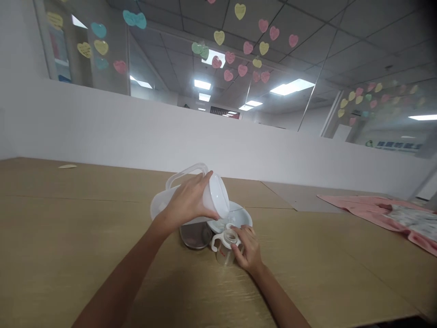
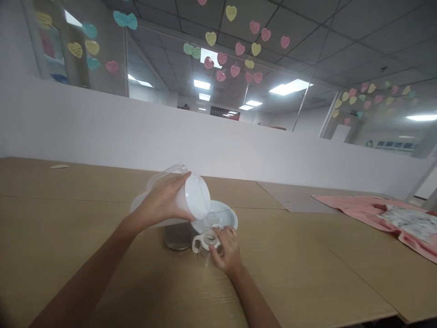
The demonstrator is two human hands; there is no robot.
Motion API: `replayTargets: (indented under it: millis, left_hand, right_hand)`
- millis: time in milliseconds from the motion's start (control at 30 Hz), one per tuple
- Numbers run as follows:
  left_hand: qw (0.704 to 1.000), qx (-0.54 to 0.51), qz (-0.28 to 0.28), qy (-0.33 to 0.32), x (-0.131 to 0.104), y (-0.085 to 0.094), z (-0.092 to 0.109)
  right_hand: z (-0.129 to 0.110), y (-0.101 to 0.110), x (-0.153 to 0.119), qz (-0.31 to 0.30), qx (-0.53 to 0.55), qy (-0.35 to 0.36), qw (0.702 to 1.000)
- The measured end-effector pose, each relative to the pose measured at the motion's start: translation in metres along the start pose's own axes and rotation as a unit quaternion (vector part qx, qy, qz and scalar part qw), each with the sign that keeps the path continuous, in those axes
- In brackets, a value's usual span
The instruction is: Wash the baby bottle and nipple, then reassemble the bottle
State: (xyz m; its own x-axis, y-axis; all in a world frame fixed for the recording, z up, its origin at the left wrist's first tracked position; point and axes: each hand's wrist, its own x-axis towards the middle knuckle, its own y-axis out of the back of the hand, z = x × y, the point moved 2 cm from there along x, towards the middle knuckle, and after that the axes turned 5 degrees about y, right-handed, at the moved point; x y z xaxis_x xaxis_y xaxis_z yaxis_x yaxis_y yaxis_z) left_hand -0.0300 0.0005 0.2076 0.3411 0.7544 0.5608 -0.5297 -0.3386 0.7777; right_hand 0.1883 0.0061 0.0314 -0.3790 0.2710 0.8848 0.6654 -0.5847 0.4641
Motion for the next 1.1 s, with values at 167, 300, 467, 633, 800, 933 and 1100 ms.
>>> replayTargets:
  millis: [167,300,467,633,800,933,1100]
  left_hand:
    - [0.995,-0.023,0.072,0.069,0.003,0.021,-0.028]
    - [0.973,-0.032,0.165,0.16,0.007,0.026,-0.059]
    - [0.953,-0.007,0.197,0.232,0.011,0.013,-0.093]
    - [0.941,-0.004,0.231,0.249,0.011,0.006,-0.117]
    - [0.919,-0.045,0.242,0.308,0.008,0.009,-0.135]
    - [0.913,-0.062,0.241,0.324,0.009,0.005,-0.145]
    - [0.911,-0.066,0.225,0.34,0.009,0.005,-0.152]
  right_hand:
    - [0.001,0.001,-0.003,0.003,-0.002,-0.002,1.0]
    - [0.003,0.0,-0.006,0.004,0.007,0.001,1.0]
    - [0.003,0.0,-0.005,-0.001,0.011,-0.004,1.0]
    - [0.0,0.001,-0.003,0.002,0.004,-0.007,1.0]
    - [-0.001,0.001,0.0,0.008,0.001,-0.002,1.0]
    - [-0.002,0.002,0.002,0.007,0.008,-0.001,1.0]
    - [-0.002,0.003,0.004,0.008,0.012,-0.007,1.0]
